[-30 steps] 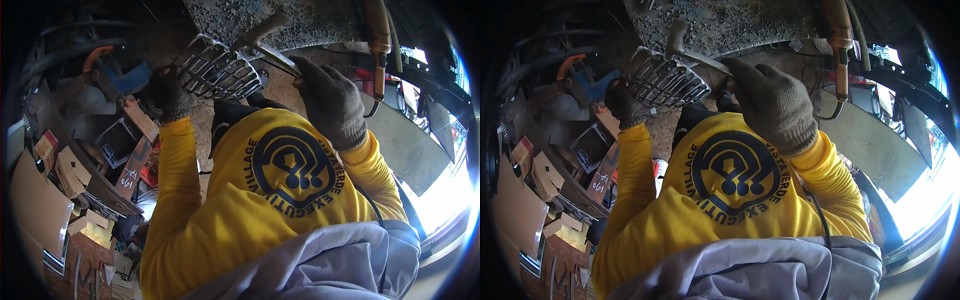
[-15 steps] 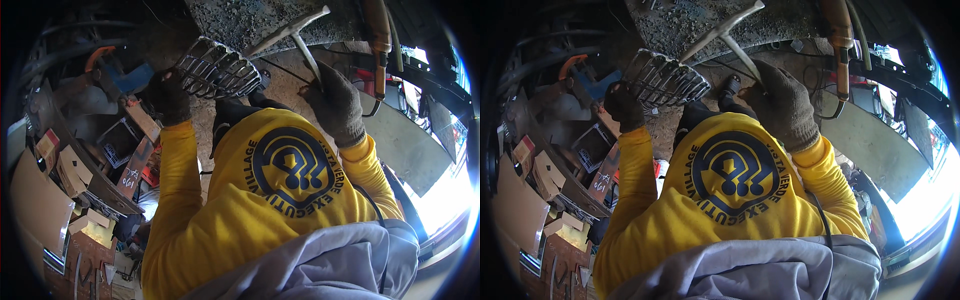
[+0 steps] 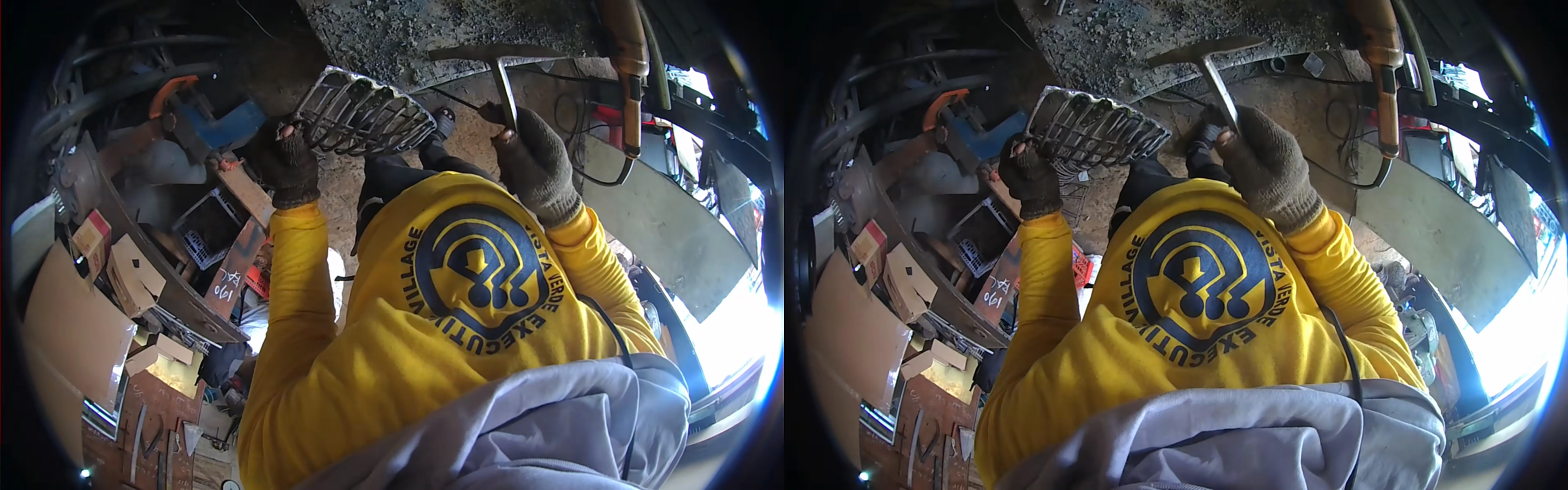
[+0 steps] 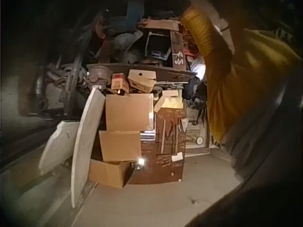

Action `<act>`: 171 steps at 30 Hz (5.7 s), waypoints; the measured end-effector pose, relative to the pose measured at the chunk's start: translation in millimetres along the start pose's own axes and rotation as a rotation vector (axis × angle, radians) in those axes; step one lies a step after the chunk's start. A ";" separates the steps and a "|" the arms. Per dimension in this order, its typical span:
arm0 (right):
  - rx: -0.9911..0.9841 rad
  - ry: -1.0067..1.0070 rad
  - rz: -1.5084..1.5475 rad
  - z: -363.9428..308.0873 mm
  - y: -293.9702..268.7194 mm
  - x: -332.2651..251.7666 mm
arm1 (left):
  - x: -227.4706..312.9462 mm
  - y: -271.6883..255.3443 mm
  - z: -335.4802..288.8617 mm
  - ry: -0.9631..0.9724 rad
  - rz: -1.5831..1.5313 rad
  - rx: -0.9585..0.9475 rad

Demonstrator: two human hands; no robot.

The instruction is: The person grinds a metal cage with a power tool, uses a hammer to shape the metal rods, and welds pieces together using a welding rod.

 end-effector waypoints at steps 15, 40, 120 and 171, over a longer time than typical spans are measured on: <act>0.033 0.034 0.118 9.6 0.5 10.2 | 43.0 0.0 27.7 -0.109 0.110 -0.003; 0.165 -0.544 -0.322 -3.8 18.3 -45.1 | 59.6 29.6 42.6 -0.148 0.151 -0.180; 0.051 0.023 0.259 50.1 -11.2 30.7 | 208.1 -81.2 59.5 0.415 0.555 0.088; 0.317 -0.149 -0.125 52.9 -30.6 19.5 | 212.7 -66.4 79.8 0.187 0.322 0.154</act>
Point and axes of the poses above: each hand's wrist, its own z-axis towards the middle knuckle, its own y-axis out of the palm, x = y × z, the point moved 8 cm from there along z, towards the middle knuckle, and after that the axes turned 13 degrees about y, right-handed, at the moved point
